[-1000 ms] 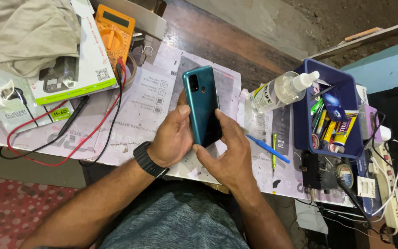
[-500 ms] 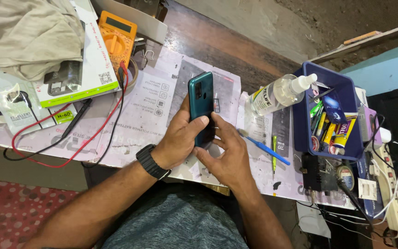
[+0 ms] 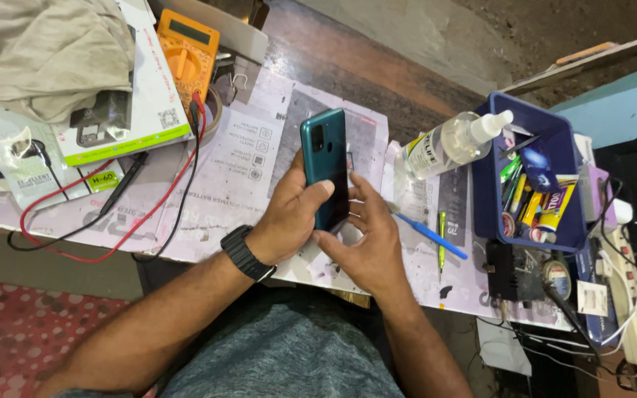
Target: The person works on a disassembled smartphone, manipulating internal components and connectors with their fingers. They then use a blue toothbrush to clean the interior of the phone's back cover and the main body. Finally, the person aligns and snaps the back cover onto the phone chassis.
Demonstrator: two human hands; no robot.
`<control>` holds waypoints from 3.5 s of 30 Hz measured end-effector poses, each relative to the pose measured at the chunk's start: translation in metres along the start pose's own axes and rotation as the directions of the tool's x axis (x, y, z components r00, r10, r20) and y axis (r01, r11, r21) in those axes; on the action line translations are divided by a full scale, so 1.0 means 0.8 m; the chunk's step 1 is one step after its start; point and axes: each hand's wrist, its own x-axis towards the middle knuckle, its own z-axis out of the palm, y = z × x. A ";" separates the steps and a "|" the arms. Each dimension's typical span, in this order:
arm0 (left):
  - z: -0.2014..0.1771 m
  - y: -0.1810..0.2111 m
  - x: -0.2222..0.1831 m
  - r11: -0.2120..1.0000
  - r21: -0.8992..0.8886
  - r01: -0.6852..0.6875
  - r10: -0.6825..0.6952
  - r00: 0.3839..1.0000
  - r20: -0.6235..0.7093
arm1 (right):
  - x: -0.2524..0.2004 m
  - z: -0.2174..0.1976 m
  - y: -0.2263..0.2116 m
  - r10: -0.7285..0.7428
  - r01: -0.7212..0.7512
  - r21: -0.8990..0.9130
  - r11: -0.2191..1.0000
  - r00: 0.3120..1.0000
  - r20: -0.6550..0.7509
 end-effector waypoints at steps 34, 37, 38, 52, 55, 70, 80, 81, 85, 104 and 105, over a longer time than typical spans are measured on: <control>-0.003 0.014 -0.001 0.953 -0.303 -0.022 0.065 0.989 0.135 | -0.022 0.031 0.026 0.155 -0.075 0.870 0.487 0.988 -0.002; -0.012 0.030 -0.003 0.994 -0.041 -0.104 0.108 0.989 0.102 | -0.021 0.013 0.029 0.167 -0.060 0.860 0.507 0.986 -0.029; -0.016 0.039 -0.005 0.990 0.055 -0.130 0.124 0.987 0.099 | -0.020 0.006 0.031 0.160 -0.053 0.833 0.551 0.986 -0.043; -0.070 0.092 -0.009 0.836 0.543 -0.076 -0.002 0.990 0.140 | -0.031 -0.019 0.066 -0.016 0.036 0.559 0.828 0.999 -0.040; -0.072 0.093 -0.009 0.851 0.521 -0.068 -0.015 0.988 0.153 | -0.033 -0.021 0.067 -0.041 0.051 0.569 0.821 0.999 -0.030; -0.073 0.079 -0.009 0.834 0.550 -0.036 -0.024 0.995 0.102 | -0.040 -0.022 0.061 0.034 -0.042 0.497 0.867 0.999 0.026; -0.040 0.059 -0.020 0.997 0.067 -0.046 0.033 0.983 0.178 | -0.038 0.007 0.054 0.011 -0.071 0.863 0.500 0.997 0.075; -0.042 0.055 -0.019 0.994 0.097 -0.050 0.033 0.986 0.163 | -0.037 0.008 0.053 0.002 -0.054 0.859 0.509 0.998 0.062; -0.048 0.048 -0.015 0.986 0.161 -0.049 0.026 0.990 0.141 | -0.039 0.010 0.049 0.019 -0.036 0.832 0.553 0.999 0.031; -0.059 0.095 -0.002 0.975 0.216 -0.054 0.008 0.977 0.211 | -0.037 -0.011 0.063 0.023 0.017 0.667 0.745 0.998 -0.051; -0.060 0.100 0.000 0.937 0.342 -0.076 0.008 0.981 0.196 | -0.035 -0.015 0.066 0.010 0.016 0.665 0.747 0.999 -0.036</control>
